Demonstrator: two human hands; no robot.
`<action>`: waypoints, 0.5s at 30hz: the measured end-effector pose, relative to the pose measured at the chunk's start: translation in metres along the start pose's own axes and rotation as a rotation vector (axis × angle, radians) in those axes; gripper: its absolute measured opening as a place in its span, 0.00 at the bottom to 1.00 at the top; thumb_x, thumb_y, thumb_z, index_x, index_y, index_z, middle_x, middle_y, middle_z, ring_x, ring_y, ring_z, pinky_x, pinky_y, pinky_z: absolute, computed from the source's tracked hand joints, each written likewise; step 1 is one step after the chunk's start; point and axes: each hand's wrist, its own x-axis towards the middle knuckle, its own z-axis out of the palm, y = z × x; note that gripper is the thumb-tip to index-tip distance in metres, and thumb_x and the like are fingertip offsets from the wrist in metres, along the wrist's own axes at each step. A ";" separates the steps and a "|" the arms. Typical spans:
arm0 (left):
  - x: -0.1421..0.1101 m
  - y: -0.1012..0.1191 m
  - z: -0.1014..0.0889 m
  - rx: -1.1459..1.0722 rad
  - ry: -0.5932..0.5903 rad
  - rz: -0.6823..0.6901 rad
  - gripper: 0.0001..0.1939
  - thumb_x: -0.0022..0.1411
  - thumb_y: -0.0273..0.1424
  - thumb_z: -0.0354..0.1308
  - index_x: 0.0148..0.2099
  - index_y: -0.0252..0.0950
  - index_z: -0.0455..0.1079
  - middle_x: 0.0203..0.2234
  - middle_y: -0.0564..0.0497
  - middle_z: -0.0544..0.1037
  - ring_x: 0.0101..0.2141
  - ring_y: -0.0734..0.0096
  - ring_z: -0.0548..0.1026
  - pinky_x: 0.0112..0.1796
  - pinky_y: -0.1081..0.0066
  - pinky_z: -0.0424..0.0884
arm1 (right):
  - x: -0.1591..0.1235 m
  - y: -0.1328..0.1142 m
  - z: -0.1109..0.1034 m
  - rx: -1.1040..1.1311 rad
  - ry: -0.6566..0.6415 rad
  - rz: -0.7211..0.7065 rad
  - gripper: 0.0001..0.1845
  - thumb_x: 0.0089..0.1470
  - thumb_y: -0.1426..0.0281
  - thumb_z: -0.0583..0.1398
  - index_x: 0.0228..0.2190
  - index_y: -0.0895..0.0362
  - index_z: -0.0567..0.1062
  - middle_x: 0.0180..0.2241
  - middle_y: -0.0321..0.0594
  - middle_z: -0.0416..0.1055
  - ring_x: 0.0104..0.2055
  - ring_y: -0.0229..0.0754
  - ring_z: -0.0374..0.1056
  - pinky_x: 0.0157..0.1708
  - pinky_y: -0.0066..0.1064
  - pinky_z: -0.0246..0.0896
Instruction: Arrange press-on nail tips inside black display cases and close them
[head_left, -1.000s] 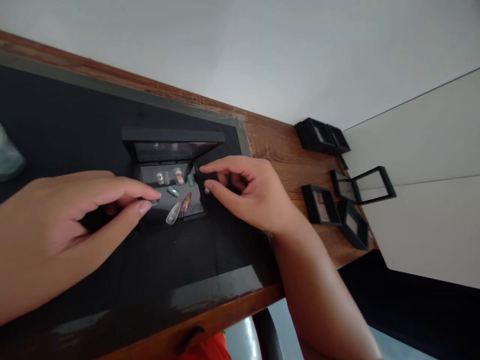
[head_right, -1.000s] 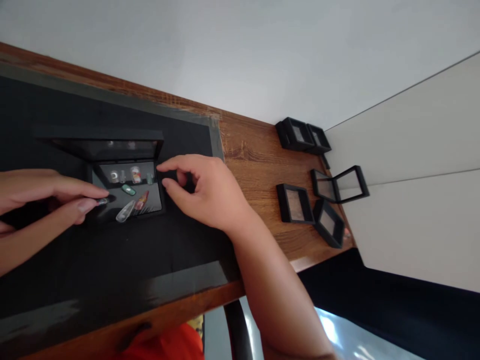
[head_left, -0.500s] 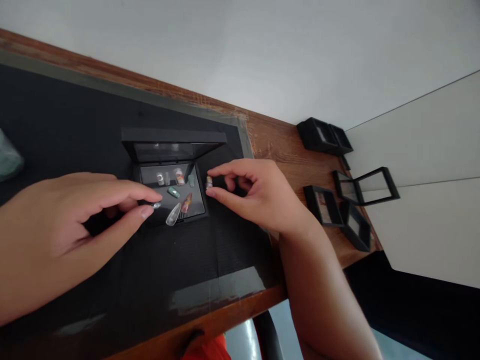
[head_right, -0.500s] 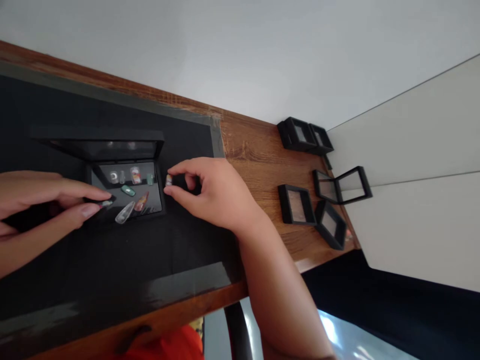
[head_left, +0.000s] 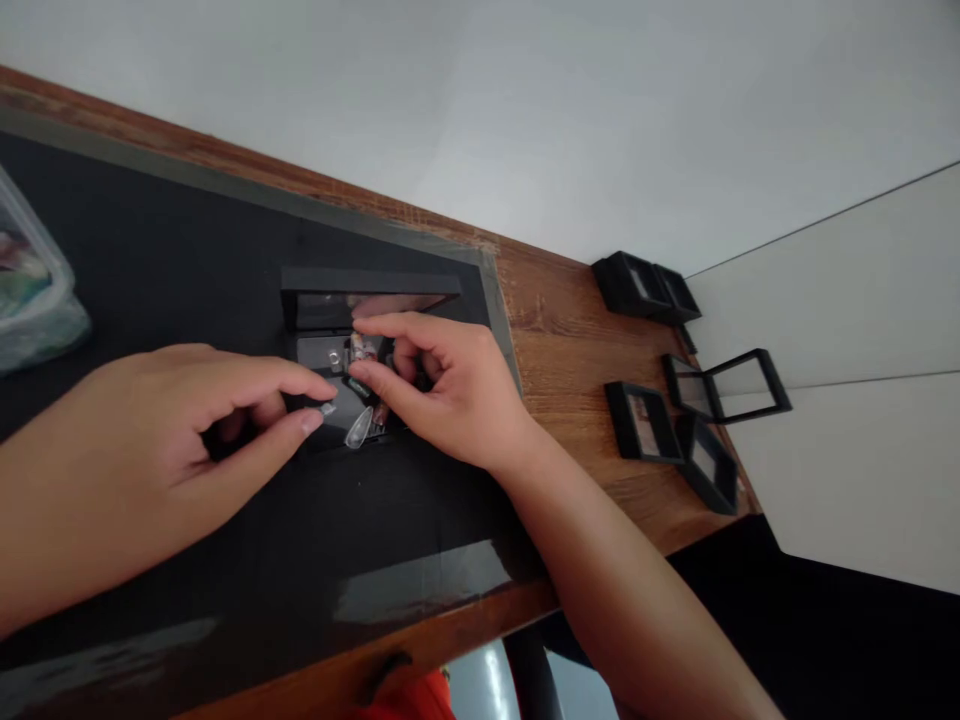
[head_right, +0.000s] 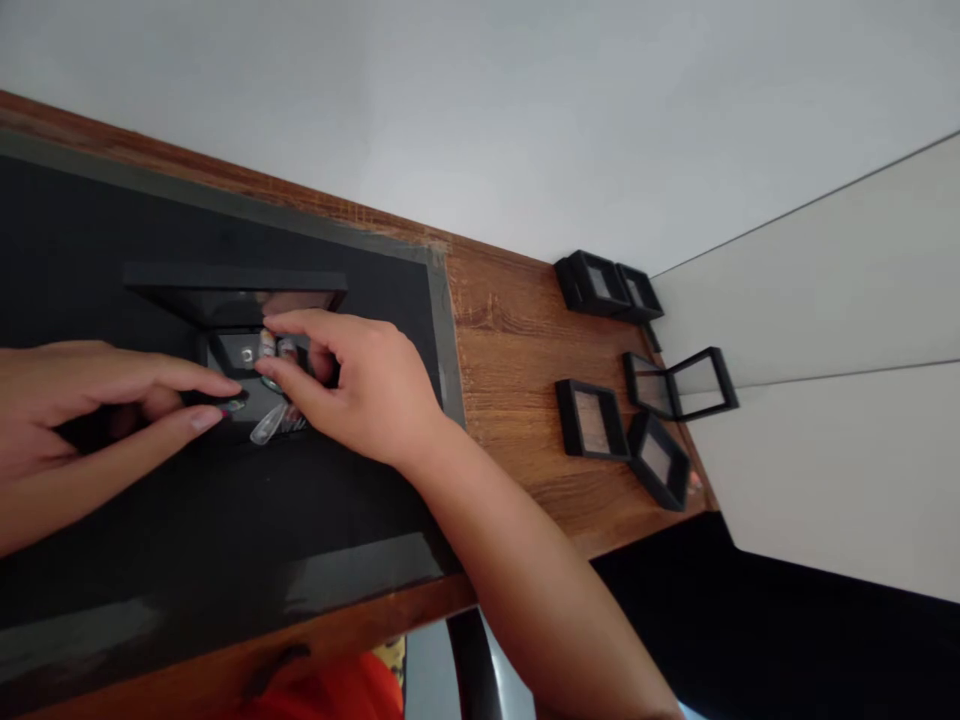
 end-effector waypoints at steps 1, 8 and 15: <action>0.001 -0.001 0.000 0.006 -0.017 0.001 0.14 0.73 0.52 0.57 0.49 0.60 0.82 0.30 0.65 0.84 0.27 0.74 0.80 0.27 0.73 0.72 | 0.001 0.000 0.000 0.004 -0.013 0.006 0.15 0.65 0.65 0.69 0.50 0.59 0.86 0.25 0.28 0.69 0.26 0.32 0.61 0.31 0.27 0.58; 0.000 -0.006 0.003 0.006 -0.018 -0.014 0.15 0.72 0.52 0.57 0.51 0.59 0.83 0.31 0.62 0.85 0.29 0.71 0.81 0.26 0.72 0.72 | 0.000 0.001 -0.003 -0.005 -0.067 0.079 0.17 0.64 0.65 0.69 0.51 0.59 0.87 0.24 0.27 0.67 0.25 0.32 0.60 0.31 0.27 0.55; -0.004 -0.005 0.001 -0.018 0.020 -0.012 0.11 0.72 0.49 0.61 0.51 0.61 0.82 0.31 0.66 0.85 0.28 0.76 0.81 0.26 0.76 0.72 | 0.000 -0.005 -0.008 -0.129 -0.094 0.093 0.15 0.63 0.67 0.70 0.50 0.58 0.87 0.25 0.30 0.70 0.26 0.33 0.61 0.31 0.28 0.53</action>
